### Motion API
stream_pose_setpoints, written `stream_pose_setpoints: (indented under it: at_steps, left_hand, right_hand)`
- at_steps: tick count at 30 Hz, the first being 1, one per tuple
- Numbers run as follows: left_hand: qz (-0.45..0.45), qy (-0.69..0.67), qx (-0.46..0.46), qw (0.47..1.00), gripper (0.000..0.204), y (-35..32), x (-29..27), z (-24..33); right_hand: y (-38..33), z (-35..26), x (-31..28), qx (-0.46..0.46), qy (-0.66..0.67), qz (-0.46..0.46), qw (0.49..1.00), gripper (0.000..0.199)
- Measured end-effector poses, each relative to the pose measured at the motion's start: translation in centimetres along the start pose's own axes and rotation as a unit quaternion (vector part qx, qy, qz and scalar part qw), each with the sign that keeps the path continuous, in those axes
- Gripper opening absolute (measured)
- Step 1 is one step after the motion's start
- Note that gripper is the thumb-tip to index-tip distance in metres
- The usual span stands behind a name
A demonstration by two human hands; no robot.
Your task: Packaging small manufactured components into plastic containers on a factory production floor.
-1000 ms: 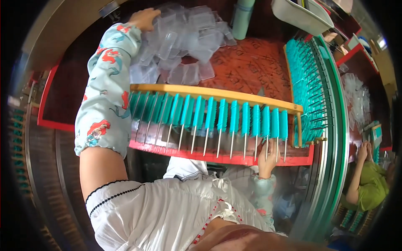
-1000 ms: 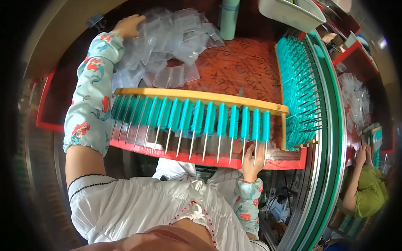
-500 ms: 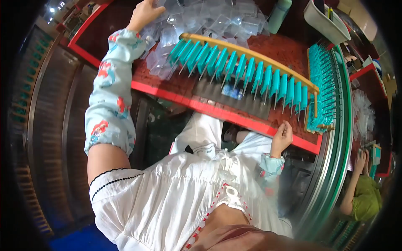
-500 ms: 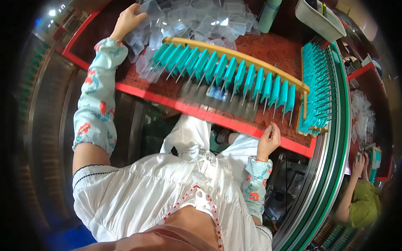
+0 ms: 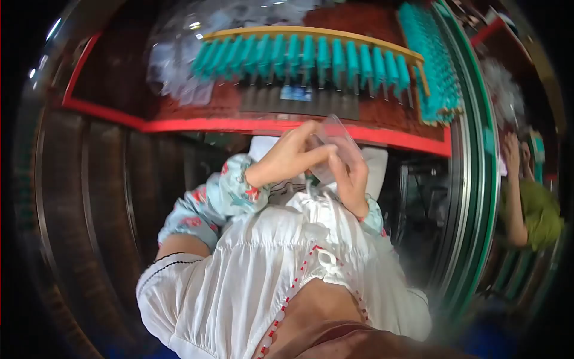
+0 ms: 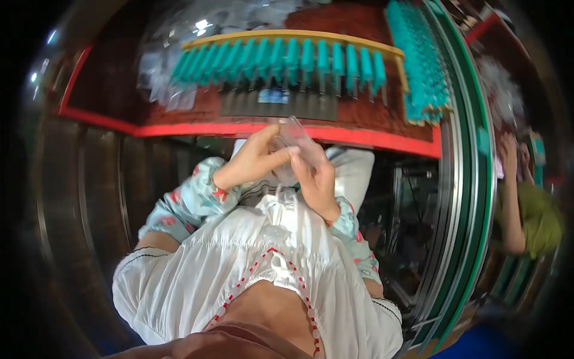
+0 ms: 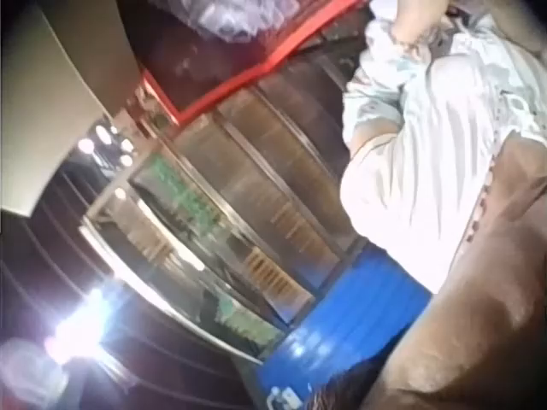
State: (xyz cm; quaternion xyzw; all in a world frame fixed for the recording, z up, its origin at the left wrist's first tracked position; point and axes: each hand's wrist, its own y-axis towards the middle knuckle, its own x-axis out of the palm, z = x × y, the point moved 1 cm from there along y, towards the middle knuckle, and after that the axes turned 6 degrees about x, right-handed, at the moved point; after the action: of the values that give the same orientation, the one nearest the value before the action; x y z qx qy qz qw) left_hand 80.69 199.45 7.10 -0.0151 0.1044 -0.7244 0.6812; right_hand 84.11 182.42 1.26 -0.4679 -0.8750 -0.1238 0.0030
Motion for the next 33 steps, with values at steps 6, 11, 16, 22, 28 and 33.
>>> stream_pose_setpoints:
  at_steps: [6,11,16,22,28,33]
  left_hand:
    - [0.024,0.169,0.19,0.967,0.08,4.0,5.0,-6.3]
    - [-0.043,-0.206,-0.004,0.978,0.056,6.1,4.1,-8.0]
    - [-0.058,-0.385,-0.035,0.92,0.041,6.7,5.4,-9.0]
    - [-0.038,-0.468,-0.018,0.883,0.037,9.7,4.6,-8.6]
    - [-0.06,-0.514,-0.064,0.853,0.045,11.9,6.1,-4.7]
    - [-0.085,-0.427,-0.159,0.886,0.047,12.3,10.7,-2.7]
  right_hand:
    - [-0.3,1.9,-2.1,0.123,0.005,0.036,0.992,0.039]
    - [6.6,1.0,-10.8,-0.12,-0.403,0.294,0.858,0.019]
    - [13.7,2.4,-13.9,-0.242,-0.535,0.294,0.755,0.02]
    - [12.2,2.7,-13.1,-0.222,-0.413,0.29,0.834,0.013]
    - [3.3,-4.5,-12.7,0.13,-0.433,-0.11,0.885,0.018]
    - [3.8,-4.0,-10.1,0.009,-0.755,-0.073,0.651,0.037]
